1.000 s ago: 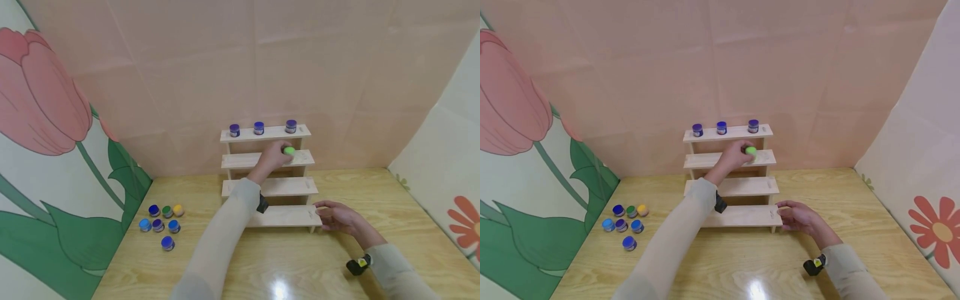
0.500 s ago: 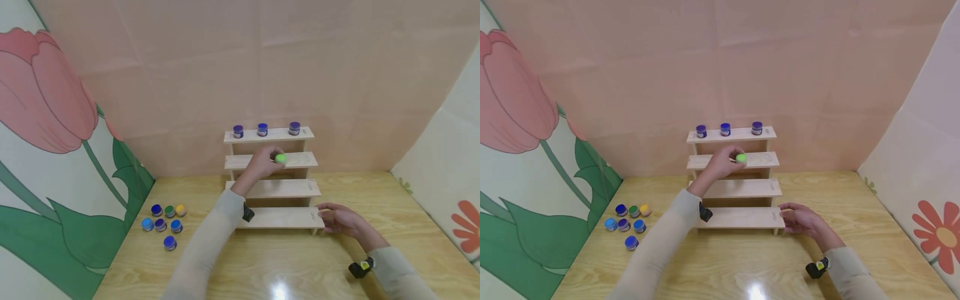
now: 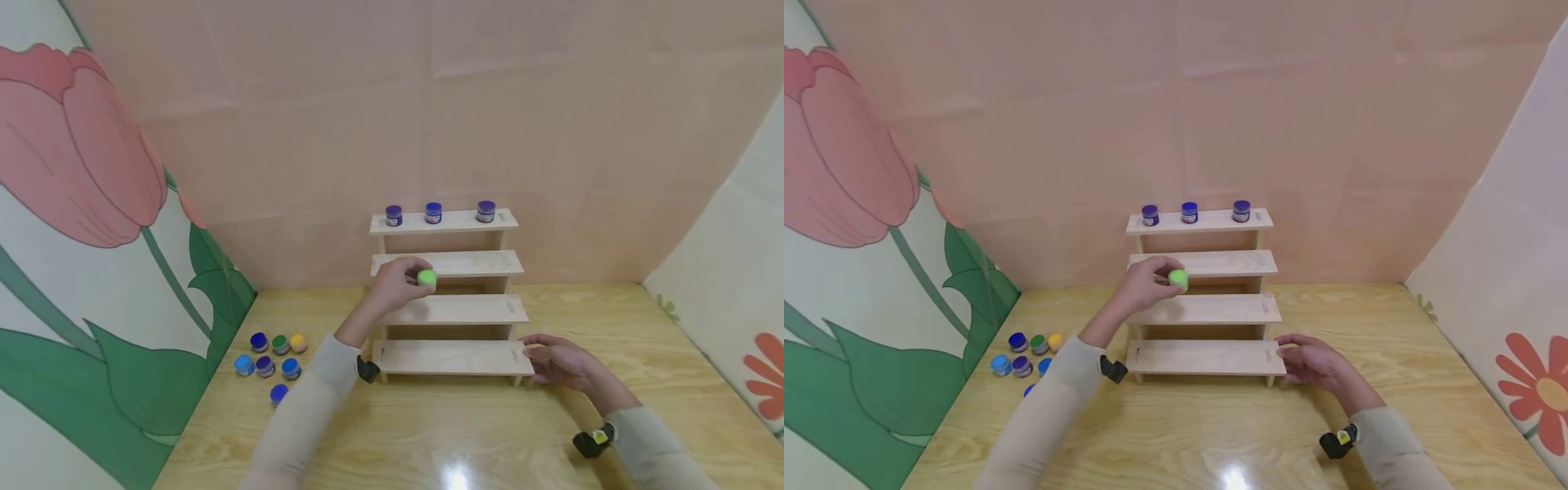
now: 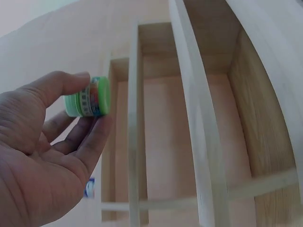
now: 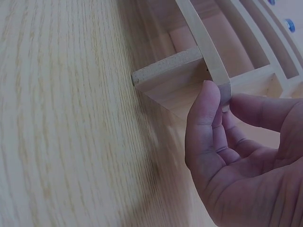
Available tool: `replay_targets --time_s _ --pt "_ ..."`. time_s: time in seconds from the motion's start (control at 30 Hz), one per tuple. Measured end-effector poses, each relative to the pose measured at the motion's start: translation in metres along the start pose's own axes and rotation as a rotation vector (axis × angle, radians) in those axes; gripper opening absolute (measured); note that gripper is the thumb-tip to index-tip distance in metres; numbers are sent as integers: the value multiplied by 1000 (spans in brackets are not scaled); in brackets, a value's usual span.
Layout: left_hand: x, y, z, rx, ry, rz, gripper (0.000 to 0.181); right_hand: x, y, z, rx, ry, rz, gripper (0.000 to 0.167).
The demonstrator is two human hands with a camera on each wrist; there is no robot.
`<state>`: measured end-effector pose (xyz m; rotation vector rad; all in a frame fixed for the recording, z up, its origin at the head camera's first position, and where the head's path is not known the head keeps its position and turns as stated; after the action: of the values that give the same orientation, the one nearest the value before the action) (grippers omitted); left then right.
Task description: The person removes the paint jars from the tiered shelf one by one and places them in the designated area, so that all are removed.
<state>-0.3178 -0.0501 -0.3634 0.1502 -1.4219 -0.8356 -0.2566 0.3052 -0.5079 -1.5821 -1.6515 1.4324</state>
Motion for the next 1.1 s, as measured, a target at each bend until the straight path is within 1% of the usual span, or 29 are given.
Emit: replay_targets --time_s 0.13,0.27,0.43,0.53,0.63,0.73,0.9,0.97,1.1 --pt "12 -10 -14 -13 -24 -20 36 0 -1 -2 1 2 -3 17" --pt "21 -22 -27 -22 -21 -22 34 -1 -2 -3 0 10 -15 17" --pt "32 -40 -46 15 1 -21 35 -2 -3 -3 -3 9 -10 18" --pt "37 -52 -57 35 14 -42 35 -2 -3 -3 -4 15 -8 18" --pt "42 -61 -69 43 24 -43 33 -1 -2 -3 -5 18 -8 19" --pt "46 -69 -81 49 25 -30 33 -1 -2 -3 -6 14 -8 19" --pt "52 -80 -101 81 17 -8 35 -1 -1 -2 -5 8 -3 19" --pt "53 -87 -110 86 21 3 36 0 0 -1 -5 11 -4 19" --pt "57 -106 -126 89 38 27 38 0 1 0 -4 16 -7 20"
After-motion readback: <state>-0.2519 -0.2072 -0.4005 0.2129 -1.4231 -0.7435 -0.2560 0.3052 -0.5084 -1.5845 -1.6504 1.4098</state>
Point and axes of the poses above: each hand's wrist, its own z-axis towards the middle knuckle, its own x-axis out of the back of the hand, y = z × x, the point moved 1 cm from there along z, towards the middle knuckle, and after that the axes turned 14 degrees about z, right-handed, at the moved point
